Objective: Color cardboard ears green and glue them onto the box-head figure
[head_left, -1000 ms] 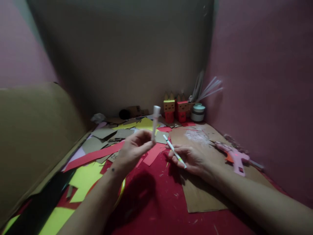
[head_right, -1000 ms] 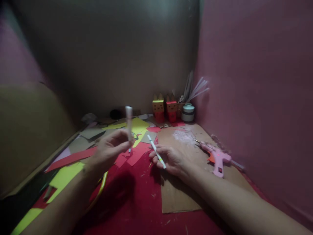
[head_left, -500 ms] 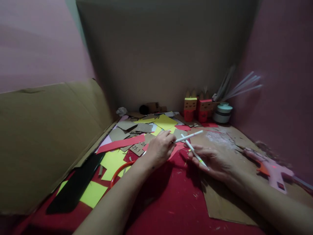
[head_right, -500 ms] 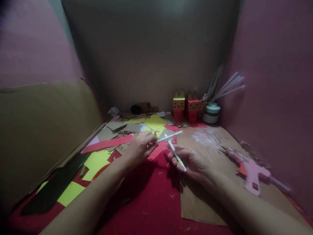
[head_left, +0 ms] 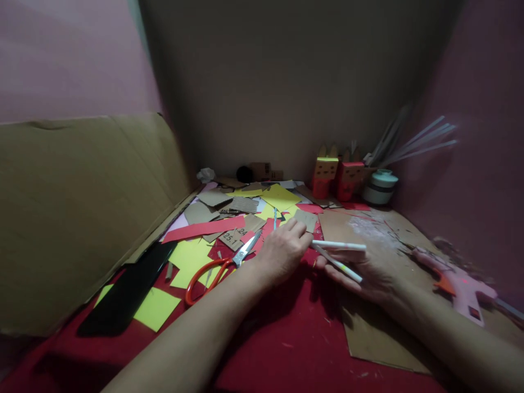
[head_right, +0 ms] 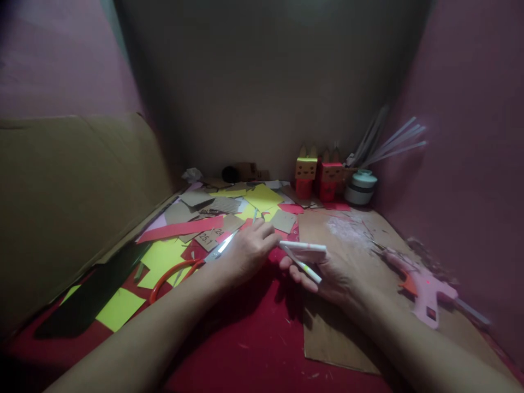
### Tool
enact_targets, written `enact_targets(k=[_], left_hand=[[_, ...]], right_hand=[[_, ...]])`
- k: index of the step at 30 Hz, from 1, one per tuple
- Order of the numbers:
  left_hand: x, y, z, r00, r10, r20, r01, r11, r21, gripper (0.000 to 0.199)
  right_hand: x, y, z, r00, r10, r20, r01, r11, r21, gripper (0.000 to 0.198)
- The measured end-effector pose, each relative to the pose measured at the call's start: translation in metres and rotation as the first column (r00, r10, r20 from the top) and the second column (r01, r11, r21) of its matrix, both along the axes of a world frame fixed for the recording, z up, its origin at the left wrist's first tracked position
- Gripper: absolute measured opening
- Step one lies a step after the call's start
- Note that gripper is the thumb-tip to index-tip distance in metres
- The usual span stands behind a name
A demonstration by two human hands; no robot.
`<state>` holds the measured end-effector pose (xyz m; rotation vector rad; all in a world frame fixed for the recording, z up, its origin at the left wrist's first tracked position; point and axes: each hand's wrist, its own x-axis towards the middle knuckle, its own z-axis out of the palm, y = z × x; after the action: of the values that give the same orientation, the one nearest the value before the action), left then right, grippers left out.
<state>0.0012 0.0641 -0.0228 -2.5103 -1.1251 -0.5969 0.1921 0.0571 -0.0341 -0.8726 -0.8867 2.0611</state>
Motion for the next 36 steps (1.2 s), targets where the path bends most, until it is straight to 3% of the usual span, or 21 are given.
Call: enact_targets(k=[5,8,12,15,17,19,22,25,33,36], left_hand=[[-0.001,0.0,0.004,0.999,-0.032,-0.018,0.032,0.999,-0.026,0.024],[-0.002,-0.001,0.008,0.995,-0.086,0.04,0.09,0.992,-0.092,0.021],[-0.002,0.0,0.008,0.961,-0.062,0.27,0.117,0.975,-0.191,0.019],[-0.003,0.006,0.006,0.856,0.086,0.51,0.085,0.949,-0.303,0.027],[-0.005,0.009,0.007,0.749,0.216,0.627,0.103,0.896,-0.432,0.033],[-0.007,0.011,0.01,0.662,0.323,0.677,0.192,0.8,-0.569,0.033],[-0.005,0.008,0.015,0.6,0.401,0.692,0.369,0.63,-0.684,0.032],[0.0,0.004,0.016,0.569,0.428,0.702,0.492,0.507,-0.708,0.031],[0.004,0.002,0.013,0.521,0.495,0.695,0.591,0.379,-0.712,0.04],[0.005,-0.001,0.015,0.531,0.514,0.674,0.591,0.346,-0.729,0.04]], right_hand=[[0.007,0.007,0.001,0.986,0.165,-0.036,-0.166,0.986,-0.022,0.023],[0.008,0.01,-0.002,0.982,0.185,-0.043,-0.185,0.983,0.002,0.023],[0.003,0.008,-0.006,0.984,0.177,-0.016,-0.176,0.982,0.065,0.014],[-0.001,0.005,-0.005,0.985,0.169,-0.013,-0.167,0.981,0.093,0.019],[-0.002,0.004,-0.003,0.988,0.151,-0.02,-0.149,0.984,0.101,0.021],[-0.002,0.004,-0.003,0.99,0.14,-0.029,-0.136,0.985,0.107,0.021],[-0.002,0.005,-0.006,0.984,0.171,-0.041,-0.165,0.979,0.12,0.025],[-0.003,0.007,-0.012,0.965,0.258,-0.055,-0.248,0.958,0.144,0.028],[-0.008,0.009,-0.018,0.873,0.466,-0.141,-0.427,0.872,0.24,0.048],[-0.006,0.006,-0.014,0.853,0.504,-0.138,-0.462,0.851,0.248,0.043]])
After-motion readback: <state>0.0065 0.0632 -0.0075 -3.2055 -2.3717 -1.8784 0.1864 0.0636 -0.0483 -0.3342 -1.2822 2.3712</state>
